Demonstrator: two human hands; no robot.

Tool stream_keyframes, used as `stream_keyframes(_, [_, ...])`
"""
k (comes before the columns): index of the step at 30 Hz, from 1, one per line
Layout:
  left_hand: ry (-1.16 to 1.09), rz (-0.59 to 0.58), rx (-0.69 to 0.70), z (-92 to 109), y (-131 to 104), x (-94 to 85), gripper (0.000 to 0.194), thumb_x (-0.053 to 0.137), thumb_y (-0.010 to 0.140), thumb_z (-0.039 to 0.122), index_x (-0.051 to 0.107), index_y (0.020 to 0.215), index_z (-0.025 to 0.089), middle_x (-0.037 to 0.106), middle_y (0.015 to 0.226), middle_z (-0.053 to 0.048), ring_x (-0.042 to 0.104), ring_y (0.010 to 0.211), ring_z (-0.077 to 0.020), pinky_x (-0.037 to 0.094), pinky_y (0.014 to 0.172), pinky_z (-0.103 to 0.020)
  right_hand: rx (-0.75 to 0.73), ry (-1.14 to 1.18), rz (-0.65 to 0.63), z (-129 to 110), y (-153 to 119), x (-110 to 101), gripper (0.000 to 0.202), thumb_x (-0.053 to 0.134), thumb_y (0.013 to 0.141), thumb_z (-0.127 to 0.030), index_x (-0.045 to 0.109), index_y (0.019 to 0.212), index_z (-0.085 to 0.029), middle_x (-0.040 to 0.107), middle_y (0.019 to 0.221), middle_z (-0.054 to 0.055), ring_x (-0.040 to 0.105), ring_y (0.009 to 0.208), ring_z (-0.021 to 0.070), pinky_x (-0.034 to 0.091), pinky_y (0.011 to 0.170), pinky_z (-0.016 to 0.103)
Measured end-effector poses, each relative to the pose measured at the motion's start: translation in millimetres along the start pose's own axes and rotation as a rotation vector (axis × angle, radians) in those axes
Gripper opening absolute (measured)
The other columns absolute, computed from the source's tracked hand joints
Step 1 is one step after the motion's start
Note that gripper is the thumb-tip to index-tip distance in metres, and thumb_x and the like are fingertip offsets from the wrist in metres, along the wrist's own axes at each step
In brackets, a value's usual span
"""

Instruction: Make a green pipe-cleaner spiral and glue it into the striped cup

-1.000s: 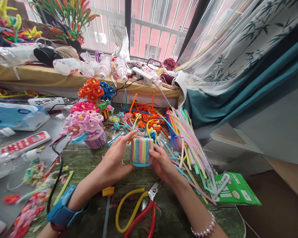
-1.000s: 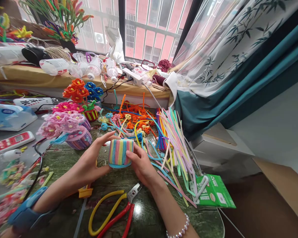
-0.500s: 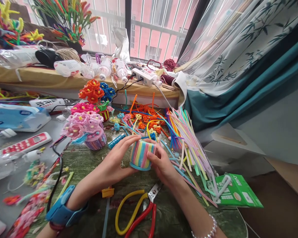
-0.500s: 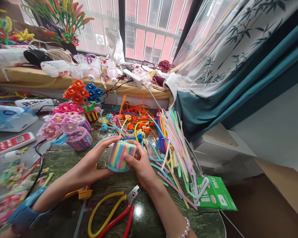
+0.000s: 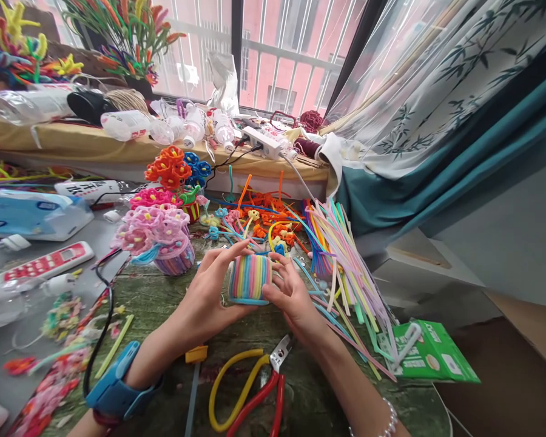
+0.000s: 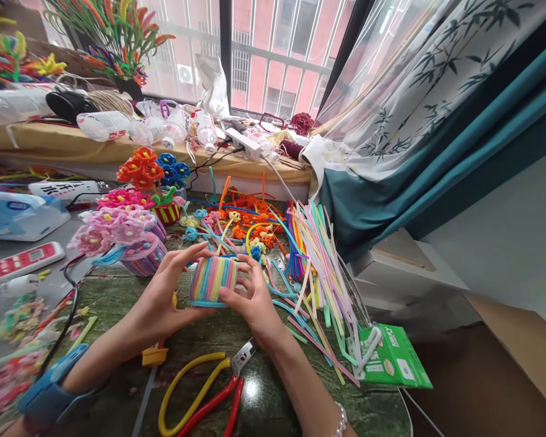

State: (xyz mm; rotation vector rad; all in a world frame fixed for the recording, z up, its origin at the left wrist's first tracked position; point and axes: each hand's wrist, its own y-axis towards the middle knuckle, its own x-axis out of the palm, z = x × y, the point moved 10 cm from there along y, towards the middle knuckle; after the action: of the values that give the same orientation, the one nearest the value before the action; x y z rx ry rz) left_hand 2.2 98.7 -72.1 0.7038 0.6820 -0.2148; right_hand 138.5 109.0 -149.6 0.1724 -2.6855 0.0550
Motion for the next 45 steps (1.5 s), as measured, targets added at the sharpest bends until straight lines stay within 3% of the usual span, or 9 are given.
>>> stream_keyframes(4, [0.042, 0.013, 0.013, -0.2, -0.8, -5.9, 0.105, 0.084, 0.072, 0.03, 0.02, 0.154, 0.036, 0.053, 0.135, -0.008, 0.048, 0.122, -0.0298, 0.042, 0.105, -0.05, 0.051, 0.116, -0.029, 1.8, 0.0, 4.7, 0.069, 0.083, 0.072, -0.026, 0.047, 0.131, -0.026, 0.063, 0.124, 0.006, 0.065, 0.109, 0.0208, 0.052, 0.092, 0.031])
stream_keyframes(10, [0.007, -0.027, 0.027, 0.5, -0.9, 1.7, 0.093, 0.077, 0.081, 0.03, 0.019, 0.154, 0.034, 0.055, 0.138, -0.008, 0.05, 0.124, -0.0279, 0.041, 0.106, -0.046, 0.127, 0.196, -0.075, 14.1, 0.2, 10.6, 0.075, 0.083, 0.071, -0.031, 0.046, 0.136, -0.026, 0.064, 0.131, 0.009, 0.067, 0.112, 0.0253, 0.053, 0.094, 0.038])
stream_keyframes(15, [0.08, -0.058, 0.064, 11.7, -2.9, 13.5, 0.093, 0.078, 0.08, 0.029, 0.02, 0.152, 0.03, 0.05, 0.146, -0.01, 0.048, 0.13, -0.0295, 0.038, 0.109, -0.045, 0.159, 0.18, -0.104, 17.7, -4.4, 18.8, 0.078, 0.082, 0.074, -0.025, 0.043, 0.142, -0.024, 0.069, 0.124, 0.008, 0.067, 0.111, 0.0247, 0.053, 0.094, 0.037])
stream_keyframes(22, [0.114, -0.06, 0.032, 5.6, -0.9, 4.1, 0.085, 0.073, 0.083, 0.022, 0.023, 0.151, 0.032, 0.051, 0.146, -0.009, 0.049, 0.132, -0.0296, 0.038, 0.109, -0.046, 0.163, 0.246, -0.061, 10.8, -0.3, 10.3, 0.072, 0.076, 0.072, -0.027, 0.051, 0.14, -0.023, 0.073, 0.118, 0.006, 0.067, 0.111, 0.0267, 0.054, 0.094, 0.038])
stream_keyframes(26, [0.037, 0.008, 0.039, 6.7, -1.2, -1.7, 0.08, 0.071, 0.082, 0.021, 0.03, 0.148, 0.033, 0.056, 0.142, -0.008, 0.055, 0.126, -0.0299, 0.041, 0.107, -0.048, 0.135, 0.263, -0.079, 9.3, 0.8, 11.3, 0.062, 0.073, 0.077, -0.035, 0.056, 0.136, -0.027, 0.069, 0.127, 0.005, 0.065, 0.116, 0.0267, 0.054, 0.095, 0.039])
stream_keyframes(30, [-0.151, 0.044, -0.065, -3.6, -2.9, -4.4, 0.082, 0.077, 0.08, 0.03, 0.032, 0.148, 0.033, 0.056, 0.14, -0.008, 0.056, 0.126, -0.0282, 0.043, 0.109, -0.047, 0.145, 0.287, -0.121, 12.5, -0.2, 16.3, 0.054, 0.067, 0.085, -0.053, 0.06, 0.132, -0.027, 0.065, 0.134, 0.006, 0.063, 0.12, 0.0263, 0.054, 0.095, 0.038])
stream_keyframes(35, [-0.265, -0.005, -0.112, -6.2, -2.0, 0.8, 0.075, 0.073, 0.085, 0.036, 0.032, 0.147, 0.031, 0.053, 0.144, -0.01, 0.053, 0.131, -0.0284, 0.045, 0.109, -0.045, 0.142, 0.236, -0.134, 13.6, -2.7, 18.4, 0.063, 0.071, 0.08, -0.06, 0.061, 0.13, -0.023, 0.068, 0.129, 0.009, 0.065, 0.116, 0.0274, 0.054, 0.094, 0.039])
stream_keyframes(42, [-0.041, -0.069, 0.009, 6.5, -2.2, 10.2, 0.073, 0.073, 0.084, 0.024, 0.035, 0.145, 0.032, 0.052, 0.141, -0.008, 0.048, 0.133, -0.0287, 0.04, 0.113, -0.048, 0.083, 0.175, -0.013, 13.4, -4.6, 7.7, 0.072, 0.086, 0.069, -0.044, 0.056, 0.13, -0.023, 0.069, 0.125, 0.008, 0.067, 0.11, 0.0262, 0.055, 0.091, 0.036])
stream_keyframes(45, [-0.013, -0.112, -0.013, 3.1, -2.3, 15.7, 0.073, 0.073, 0.084, 0.026, 0.036, 0.147, 0.032, 0.048, 0.145, -0.009, 0.045, 0.136, -0.0301, 0.039, 0.114, -0.048, 0.068, 0.136, 0.009, 13.1, -5.4, 4.4, 0.072, 0.086, 0.069, -0.049, 0.056, 0.13, -0.024, 0.069, 0.124, 0.007, 0.066, 0.11, 0.0252, 0.054, 0.087, 0.032])
